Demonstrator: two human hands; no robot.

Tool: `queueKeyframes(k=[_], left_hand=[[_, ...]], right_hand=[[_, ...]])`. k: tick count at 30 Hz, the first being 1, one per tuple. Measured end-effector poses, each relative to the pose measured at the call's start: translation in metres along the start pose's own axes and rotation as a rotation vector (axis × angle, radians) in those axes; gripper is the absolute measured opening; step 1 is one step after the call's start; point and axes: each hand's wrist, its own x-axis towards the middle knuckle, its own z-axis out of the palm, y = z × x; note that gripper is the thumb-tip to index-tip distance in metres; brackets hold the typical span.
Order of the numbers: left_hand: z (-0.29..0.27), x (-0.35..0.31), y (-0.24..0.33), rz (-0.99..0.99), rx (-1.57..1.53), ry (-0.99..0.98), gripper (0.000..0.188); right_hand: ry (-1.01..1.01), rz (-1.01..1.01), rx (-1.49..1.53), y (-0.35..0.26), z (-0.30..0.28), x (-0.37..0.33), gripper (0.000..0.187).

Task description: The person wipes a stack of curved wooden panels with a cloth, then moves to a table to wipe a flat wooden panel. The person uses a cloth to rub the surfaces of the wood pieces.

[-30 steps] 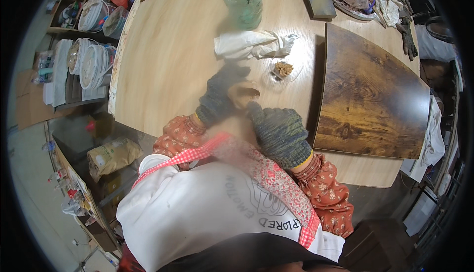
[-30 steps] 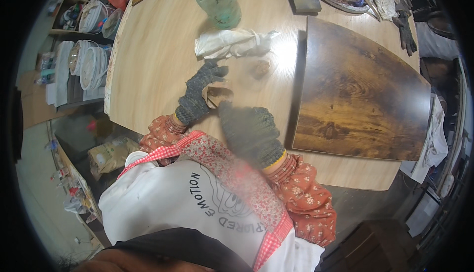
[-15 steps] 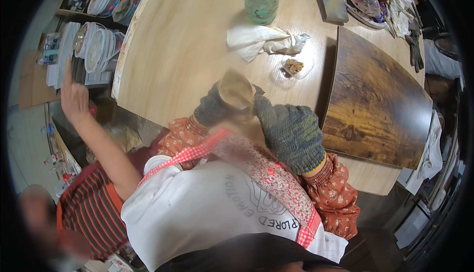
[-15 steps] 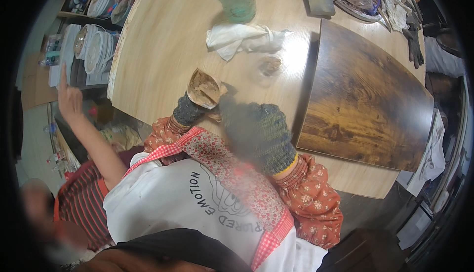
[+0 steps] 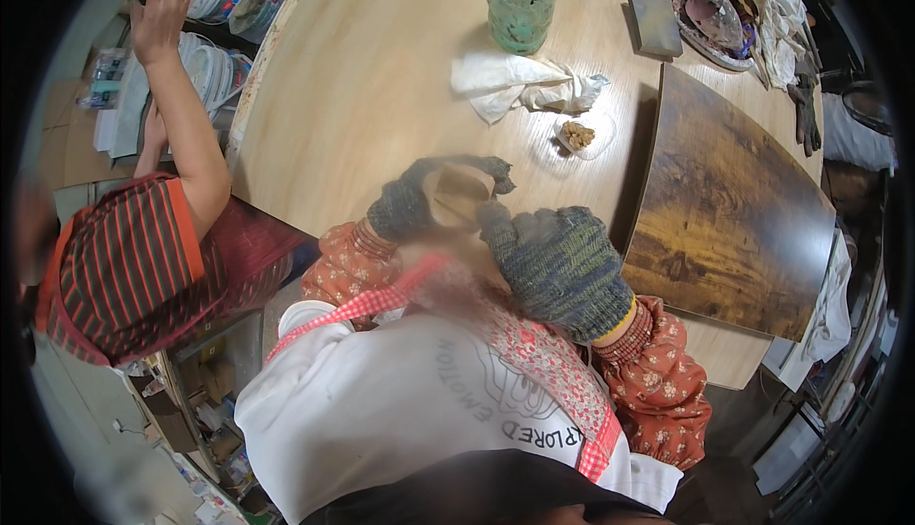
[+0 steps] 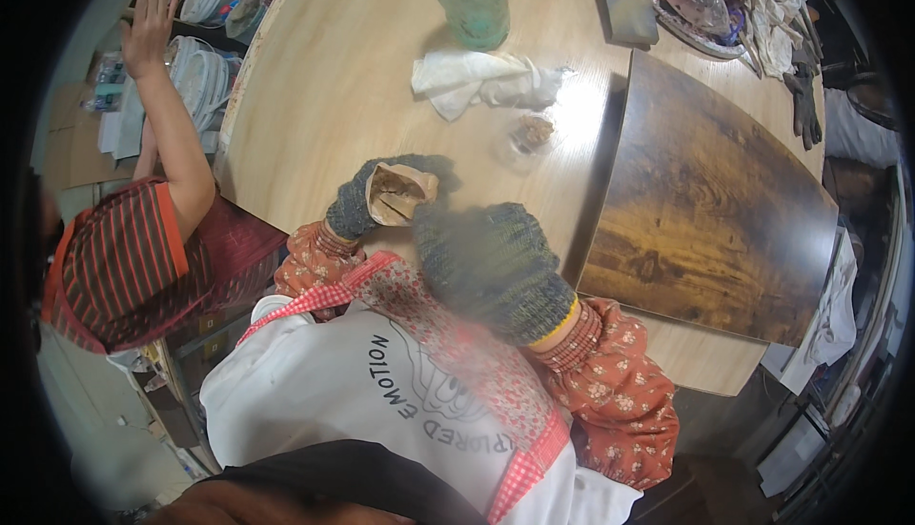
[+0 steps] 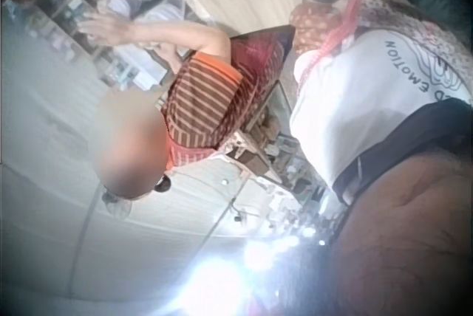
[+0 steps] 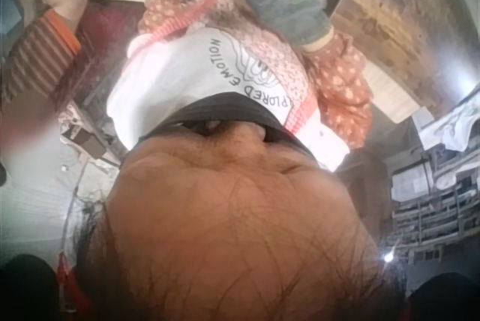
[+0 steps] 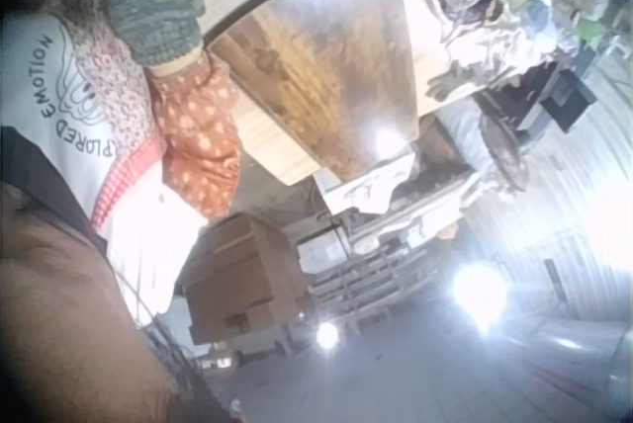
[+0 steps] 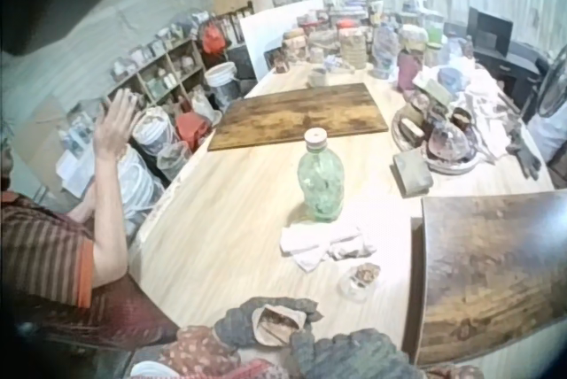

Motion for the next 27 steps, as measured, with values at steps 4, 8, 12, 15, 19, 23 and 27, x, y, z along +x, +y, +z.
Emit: queueKeyframes(k=[4,8,12,15,19,23,27], left_hand=[[-0.002,-0.001,-0.001,-0.185,-0.181,0.012,0.034],[-0.002,0.007,0.006,-0.225,0.132,-0.109,0.032],[0.010,0.015,0.027,0.071,0.239,-0.085,0.026],[0.025,0.009,0.049,-0.020,0.380,-0.025,0.018],[0.023,0.009,0.065,0.556,0.464,-0.052,0.006],[0.014,0.010,0.054,0.305,0.300,-0.119,0.004],[0.011,0.005,0.032,0.132,0.167,-0.131,0.009]], right_hand=[[0.049,-0.014,0.014,0.003,-0.004,0.000,0.022],[0.020,0.041,0.043,0.004,-0.005,-0.004,0.019],[0.035,0.087,0.076,0.001,-0.003,-0.007,0.018],[0.003,0.129,0.091,0.001,-0.003,-0.006,0.019],[-0.066,0.103,0.068,0.001,-0.007,-0.001,0.029],[-0.151,0.236,0.088,-0.005,-0.013,0.002,0.044],[-0.116,0.274,-0.002,-0.012,-0.017,0.001,0.057]])
